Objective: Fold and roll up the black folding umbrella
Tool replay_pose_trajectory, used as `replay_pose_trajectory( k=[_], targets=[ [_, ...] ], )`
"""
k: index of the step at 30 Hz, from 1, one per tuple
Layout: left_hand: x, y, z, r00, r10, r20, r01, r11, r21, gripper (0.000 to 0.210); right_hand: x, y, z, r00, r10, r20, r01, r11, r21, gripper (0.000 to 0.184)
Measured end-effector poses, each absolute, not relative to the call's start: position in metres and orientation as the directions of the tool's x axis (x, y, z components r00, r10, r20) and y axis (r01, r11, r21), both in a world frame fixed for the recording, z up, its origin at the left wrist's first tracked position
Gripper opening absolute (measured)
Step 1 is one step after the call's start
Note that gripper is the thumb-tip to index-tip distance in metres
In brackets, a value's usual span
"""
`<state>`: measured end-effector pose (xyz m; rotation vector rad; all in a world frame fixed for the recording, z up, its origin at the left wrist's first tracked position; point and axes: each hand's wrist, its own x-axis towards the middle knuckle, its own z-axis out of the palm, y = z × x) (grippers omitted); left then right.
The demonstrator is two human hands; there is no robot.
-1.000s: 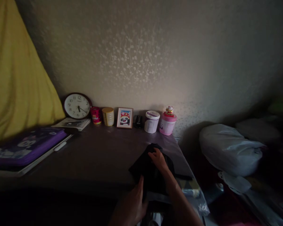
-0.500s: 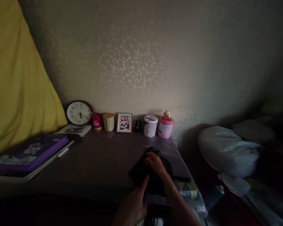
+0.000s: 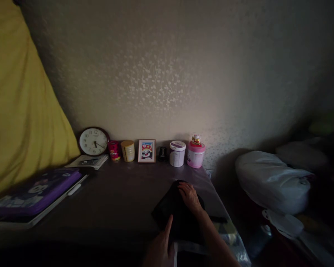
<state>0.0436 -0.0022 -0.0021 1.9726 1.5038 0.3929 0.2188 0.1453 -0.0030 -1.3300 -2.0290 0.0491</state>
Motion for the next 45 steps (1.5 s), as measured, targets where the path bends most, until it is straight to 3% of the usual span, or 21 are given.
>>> replay_pose_trajectory(
  k=[6,8,11,13,17,20,24,29,32,37,40,45],
  targets=[
    [0.042,0.002,-0.01,0.347,0.93,-0.122,0.725,-0.184,0.663,0.077,0.222,0.155,0.009,-0.029,0.845,0.534,0.846,0.306,-0.437,0.03],
    [0.04,0.005,-0.016,0.372,0.921,-0.111,0.711,-0.206,0.673,0.077,0.217,0.138,0.013,-0.112,0.819,0.562,0.799,0.411,-0.439,0.028],
    [0.038,0.008,-0.025,0.409,0.908,-0.096,0.692,-0.239,0.681,0.077,0.207,0.117,0.012,-0.374,0.772,0.514,0.678,0.606,-0.415,0.024],
    [0.037,0.01,-0.029,0.416,0.905,-0.09,0.687,-0.248,0.683,0.076,0.202,0.116,0.008,-0.419,0.762,0.494,0.666,0.628,-0.404,0.022],
    [0.037,0.011,-0.03,0.416,0.906,-0.079,0.681,-0.253,0.687,0.076,0.209,0.141,0.0,-0.201,0.829,0.521,0.768,0.464,-0.441,0.025],
    [0.037,0.01,-0.028,0.416,0.906,-0.075,0.672,-0.25,0.697,0.074,0.229,0.152,-0.005,0.027,0.859,0.511,0.775,0.305,-0.554,0.029],
    [0.038,0.008,-0.028,0.393,0.918,-0.053,0.681,-0.252,0.687,0.07,0.269,0.131,-0.018,0.323,0.889,0.325,0.687,0.016,-0.727,0.033],
    [0.037,0.005,-0.037,0.386,0.923,0.004,0.669,-0.282,0.688,0.067,0.298,0.095,-0.029,0.455,0.871,0.185,0.627,-0.166,-0.761,0.036],
    [0.037,0.004,-0.039,0.392,0.92,0.015,0.65,-0.289,0.703,0.066,0.288,0.089,-0.029,0.403,0.878,0.257,0.647,-0.075,-0.758,0.035],
    [0.035,0.007,-0.03,0.381,0.924,-0.042,0.647,-0.233,0.726,0.063,0.259,0.086,-0.03,0.046,0.889,0.455,0.778,0.254,-0.575,0.03],
    [0.033,0.01,-0.026,0.382,0.923,-0.046,0.624,-0.222,0.749,0.063,0.254,0.081,-0.031,-0.041,0.907,0.419,0.825,0.267,-0.498,0.027],
    [0.03,0.012,-0.027,0.397,0.916,-0.057,0.594,-0.209,0.777,0.064,0.254,0.073,-0.025,-0.05,0.924,0.38,0.848,0.24,-0.472,0.027]
  ],
)
